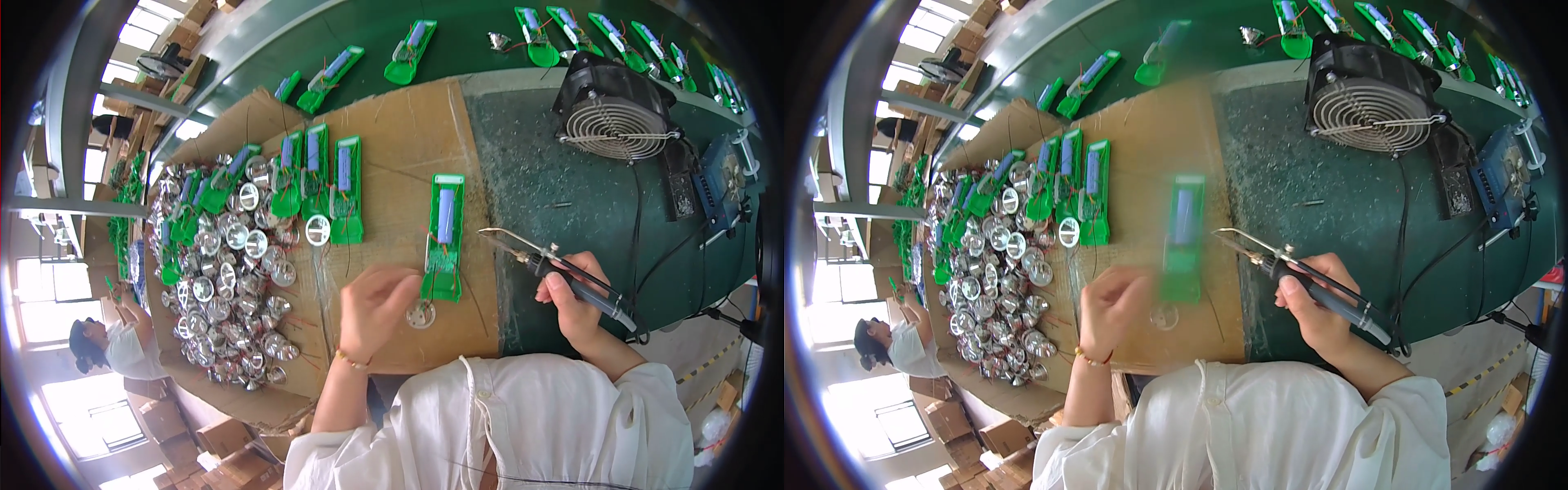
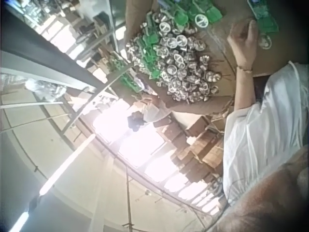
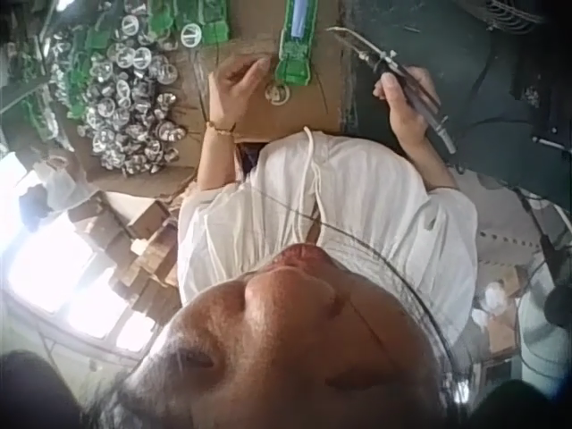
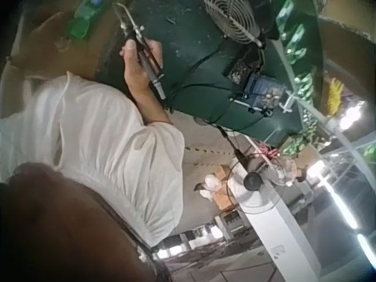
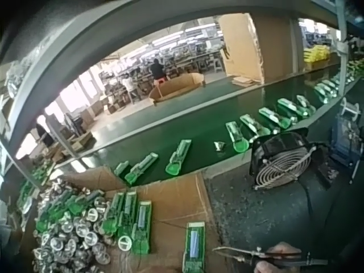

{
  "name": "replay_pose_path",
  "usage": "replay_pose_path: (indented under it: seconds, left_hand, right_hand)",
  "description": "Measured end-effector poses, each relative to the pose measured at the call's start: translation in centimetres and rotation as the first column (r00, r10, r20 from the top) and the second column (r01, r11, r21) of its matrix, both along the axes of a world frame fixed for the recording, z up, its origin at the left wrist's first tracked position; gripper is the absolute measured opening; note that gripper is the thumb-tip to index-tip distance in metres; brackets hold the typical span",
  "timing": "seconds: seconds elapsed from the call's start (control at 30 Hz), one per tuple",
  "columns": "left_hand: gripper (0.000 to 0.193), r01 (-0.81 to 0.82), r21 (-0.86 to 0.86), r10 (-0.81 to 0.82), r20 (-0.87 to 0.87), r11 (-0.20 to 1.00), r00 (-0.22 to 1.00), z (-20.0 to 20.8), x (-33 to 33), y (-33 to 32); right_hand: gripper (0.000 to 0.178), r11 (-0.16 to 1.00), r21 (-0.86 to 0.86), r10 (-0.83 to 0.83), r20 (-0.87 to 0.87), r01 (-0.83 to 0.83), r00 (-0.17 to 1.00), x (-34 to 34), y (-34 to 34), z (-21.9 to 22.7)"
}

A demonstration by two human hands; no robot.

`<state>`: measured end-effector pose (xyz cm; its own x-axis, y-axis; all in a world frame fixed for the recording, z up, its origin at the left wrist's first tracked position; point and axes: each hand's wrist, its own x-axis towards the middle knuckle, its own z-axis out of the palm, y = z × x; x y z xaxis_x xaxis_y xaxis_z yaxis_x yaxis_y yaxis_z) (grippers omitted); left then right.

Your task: Soldering wires and components onto circuit boards for flashlight assembly.

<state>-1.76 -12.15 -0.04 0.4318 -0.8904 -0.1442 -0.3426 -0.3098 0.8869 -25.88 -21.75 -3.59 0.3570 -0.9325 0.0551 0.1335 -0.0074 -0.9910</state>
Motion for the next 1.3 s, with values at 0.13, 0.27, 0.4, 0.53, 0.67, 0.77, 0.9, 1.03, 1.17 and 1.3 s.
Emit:
replay_pose_path:
  seconds: [0.13,0.27,0.4,0.53,0.67,0.77,0.9,1.03,1.17,1.3]
  left_hand:
    - [0.01,0.122,0.288,-0.198,0.252,0.95,0.947,-0.3,-0.4,-1.2]
    - [0.015,0.247,0.132,-0.28,0.441,0.96,0.853,-0.2,0.7,-11.2]
    - [0.021,0.222,0.0,-0.18,0.582,0.975,0.793,-2.2,4.1,-24.6]
    - [0.038,-0.079,-0.183,0.188,0.717,0.98,0.671,-0.5,5.4,-31.6]
    - [0.065,0.132,0.1,-0.159,0.791,0.986,0.591,-2.0,9.5,-32.3]
    - [0.058,0.187,0.14,-0.23,0.72,0.972,0.655,-3.4,9.6,-29.7]
    - [0.053,0.176,-0.016,-0.127,0.626,0.984,0.769,-2.4,3.4,-19.8]
    - [0.063,0.116,0.098,-0.148,0.454,0.988,0.879,-0.3,-1.9,-7.8]
    - [0.059,-0.012,-0.19,0.099,0.455,0.982,0.885,-1.0,-3.3,-2.2]
    - [0.034,-0.289,-0.275,0.398,0.682,0.917,0.614,-0.3,3.4,1.7]
  right_hand:
    - [0.015,0.996,-0.057,-0.068,-0.002,0.067,0.998,-1.1,-1.4,-0.8]
    - [0.014,0.981,0.091,-0.165,-0.052,0.169,0.985,-1.1,-2.2,-1.4]
    - [0.015,0.978,0.165,-0.116,-0.069,0.125,0.991,-0.5,-2.1,-1.2]
    - [0.016,0.988,0.119,-0.091,-0.055,0.097,0.994,-0.7,-2.3,-1.9]
    - [0.016,0.988,0.136,-0.071,-0.055,0.078,0.996,-0.6,-2.3,-1.6]
    - [0.016,0.983,0.169,-0.066,-0.046,0.073,0.997,-0.5,-2.2,-1.6]
    - [0.014,0.974,0.152,-0.155,-0.095,0.169,0.983,-0.6,-2.2,-1.9]
    - [0.014,0.979,0.117,-0.155,-0.1,0.166,0.983,-0.6,-2.3,-1.4]
    - [0.017,0.987,0.034,-0.157,-0.076,0.16,0.985,-0.1,-2.6,-2.3]
    - [0.017,0.98,-0.003,-0.196,-0.087,0.197,0.977,-0.3,-2.5,-2.7]
